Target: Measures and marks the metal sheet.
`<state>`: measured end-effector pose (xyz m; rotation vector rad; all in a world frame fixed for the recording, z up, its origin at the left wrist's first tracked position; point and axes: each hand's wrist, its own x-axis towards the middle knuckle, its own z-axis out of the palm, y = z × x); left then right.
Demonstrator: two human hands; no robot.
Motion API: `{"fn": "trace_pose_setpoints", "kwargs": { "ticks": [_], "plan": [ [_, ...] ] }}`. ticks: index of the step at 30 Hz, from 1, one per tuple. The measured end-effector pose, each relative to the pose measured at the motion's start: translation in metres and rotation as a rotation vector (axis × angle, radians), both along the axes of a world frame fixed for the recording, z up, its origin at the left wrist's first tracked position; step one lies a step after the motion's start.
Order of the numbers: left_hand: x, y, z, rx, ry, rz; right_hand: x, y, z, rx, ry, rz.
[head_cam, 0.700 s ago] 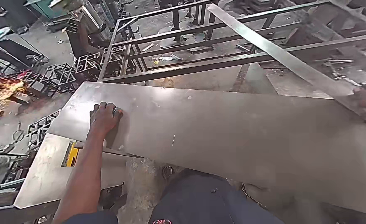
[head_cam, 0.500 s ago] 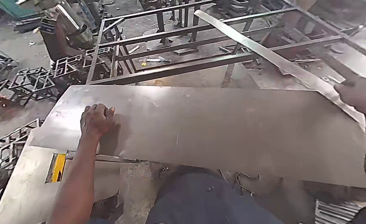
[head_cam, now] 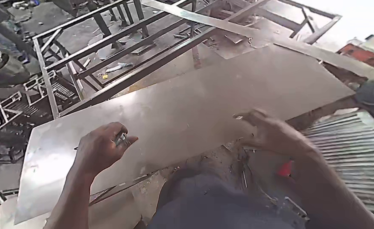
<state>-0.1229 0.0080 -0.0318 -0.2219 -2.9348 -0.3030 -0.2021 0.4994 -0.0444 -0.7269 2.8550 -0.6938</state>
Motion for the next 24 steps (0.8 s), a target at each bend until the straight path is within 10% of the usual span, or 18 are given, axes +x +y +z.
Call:
{"fn": "trace_pose_setpoints", "kwargs": {
  "ticks": [5,24],
  "plan": [
    [-0.008,-0.008,-0.016,-0.181,-0.187,0.043,0.006,0.001,-0.071,0.194,0.39,0.126],
    [0.006,0.1,-0.002,-0.078,-0.323,0.038,-0.032,0.016,-0.064,0.105,0.349,0.23]
  ]
}}
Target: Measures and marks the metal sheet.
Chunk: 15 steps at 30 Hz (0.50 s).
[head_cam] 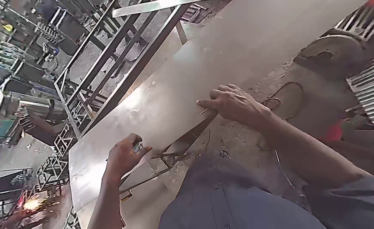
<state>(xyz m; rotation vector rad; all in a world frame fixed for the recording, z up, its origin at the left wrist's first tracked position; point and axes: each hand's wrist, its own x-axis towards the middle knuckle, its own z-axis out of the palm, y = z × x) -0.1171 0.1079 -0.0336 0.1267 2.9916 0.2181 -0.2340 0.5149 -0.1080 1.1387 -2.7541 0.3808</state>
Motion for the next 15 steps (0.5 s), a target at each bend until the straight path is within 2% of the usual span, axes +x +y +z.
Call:
{"fn": "trace_pose_setpoints", "kwargs": {
  "ticks": [3,5,7,9,12,15],
  "plan": [
    [0.002,0.026,0.011,0.054,0.036,-0.091,0.0,0.004,0.006,0.004,-0.049,0.006],
    [0.001,0.041,0.017,0.112,0.059,-0.164,0.008,0.007,0.014,-0.096,-0.129,0.061],
    [-0.004,0.058,0.021,0.188,0.086,-0.258,0.028,-0.004,0.024,-0.349,-0.265,0.093],
    [-0.011,0.075,0.023,0.261,0.115,-0.365,0.056,-0.033,0.028,-0.709,-0.484,0.067],
    [-0.03,0.098,0.029,0.303,0.168,-0.515,0.078,-0.071,0.035,-1.011,-0.811,0.083],
    [-0.059,0.104,0.044,0.264,0.269,-0.659,0.077,-0.098,0.047,-1.215,-0.759,0.098]
  ]
}}
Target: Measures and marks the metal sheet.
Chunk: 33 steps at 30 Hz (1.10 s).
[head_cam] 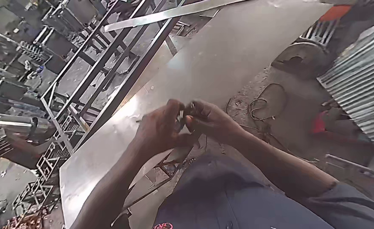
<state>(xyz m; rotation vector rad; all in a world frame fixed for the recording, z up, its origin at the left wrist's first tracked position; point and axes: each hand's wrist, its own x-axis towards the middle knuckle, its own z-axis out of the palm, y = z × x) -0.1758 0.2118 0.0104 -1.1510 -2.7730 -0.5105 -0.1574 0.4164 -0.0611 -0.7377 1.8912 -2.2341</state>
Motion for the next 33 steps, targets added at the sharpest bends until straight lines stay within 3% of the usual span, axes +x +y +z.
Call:
{"fn": "trace_pose_setpoints", "kwargs": {
  "ticks": [5,10,15,19,24,33],
  "plan": [
    [-0.047,-0.015,0.023,0.063,0.07,-0.149,-0.006,-0.03,0.029,0.058,0.006,-0.232],
    [-0.063,-0.039,0.021,0.168,-0.032,-0.375,0.008,-0.062,0.019,-0.048,0.031,-0.353],
    [-0.127,-0.118,0.004,-0.013,-0.104,-0.355,0.067,-0.077,-0.014,-0.233,-0.263,-0.44],
    [-0.185,-0.183,-0.047,-0.213,-0.138,-0.317,0.105,-0.105,-0.057,-0.301,-0.577,-0.458],
    [-0.194,-0.181,-0.07,-0.3,-0.176,-0.32,0.11,-0.143,-0.071,-0.334,-0.758,-0.492],
    [-0.228,-0.173,-0.08,-0.231,-0.122,-0.415,0.102,-0.158,-0.068,-0.193,-0.739,-0.601]
  ]
}}
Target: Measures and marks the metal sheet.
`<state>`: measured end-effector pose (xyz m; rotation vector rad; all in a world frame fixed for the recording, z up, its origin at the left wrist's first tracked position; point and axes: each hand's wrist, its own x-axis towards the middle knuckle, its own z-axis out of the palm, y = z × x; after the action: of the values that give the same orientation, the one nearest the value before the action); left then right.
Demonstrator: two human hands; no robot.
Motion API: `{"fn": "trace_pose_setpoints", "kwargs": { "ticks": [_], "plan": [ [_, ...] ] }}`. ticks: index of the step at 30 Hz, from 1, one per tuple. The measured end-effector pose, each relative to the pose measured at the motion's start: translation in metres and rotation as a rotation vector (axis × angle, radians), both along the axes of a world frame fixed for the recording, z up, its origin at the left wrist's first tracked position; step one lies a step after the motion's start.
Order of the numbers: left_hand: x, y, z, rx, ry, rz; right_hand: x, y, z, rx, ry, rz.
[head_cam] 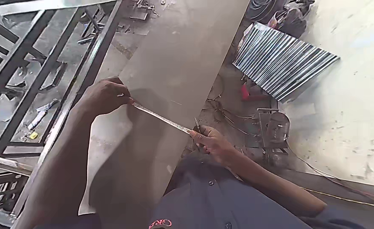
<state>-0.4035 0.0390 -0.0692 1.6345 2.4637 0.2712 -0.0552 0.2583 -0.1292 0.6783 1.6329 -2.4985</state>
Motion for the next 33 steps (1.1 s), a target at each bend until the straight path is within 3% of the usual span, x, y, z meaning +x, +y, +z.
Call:
{"fn": "trace_pose_setpoints", "kwargs": {
  "ticks": [2,5,8,13,15,18,21,33],
  "plan": [
    [-0.001,0.002,-0.003,0.013,0.006,-0.008,0.004,0.006,0.0,0.079,0.008,0.036],
    [0.002,0.004,-0.003,0.003,0.044,0.008,0.015,0.029,0.003,0.47,0.031,0.057],
    [0.005,0.004,-0.006,-0.011,0.069,0.034,0.011,0.047,0.025,0.729,0.134,0.085],
    [0.013,0.006,-0.003,-0.068,0.097,0.096,-0.039,0.041,0.066,1.376,0.025,0.449],
    [0.012,0.006,-0.003,-0.104,0.112,0.111,-0.064,0.03,0.077,1.512,-0.018,0.604],
    [0.015,0.007,-0.003,-0.11,0.106,0.122,-0.097,0.019,0.083,1.597,-0.064,0.818],
    [0.016,0.007,-0.003,-0.126,0.116,0.144,-0.115,0.012,0.08,1.631,-0.094,0.906],
    [0.018,0.008,-0.001,-0.142,0.109,0.16,-0.123,0.013,0.084,1.707,-0.155,1.008]
  ]
}}
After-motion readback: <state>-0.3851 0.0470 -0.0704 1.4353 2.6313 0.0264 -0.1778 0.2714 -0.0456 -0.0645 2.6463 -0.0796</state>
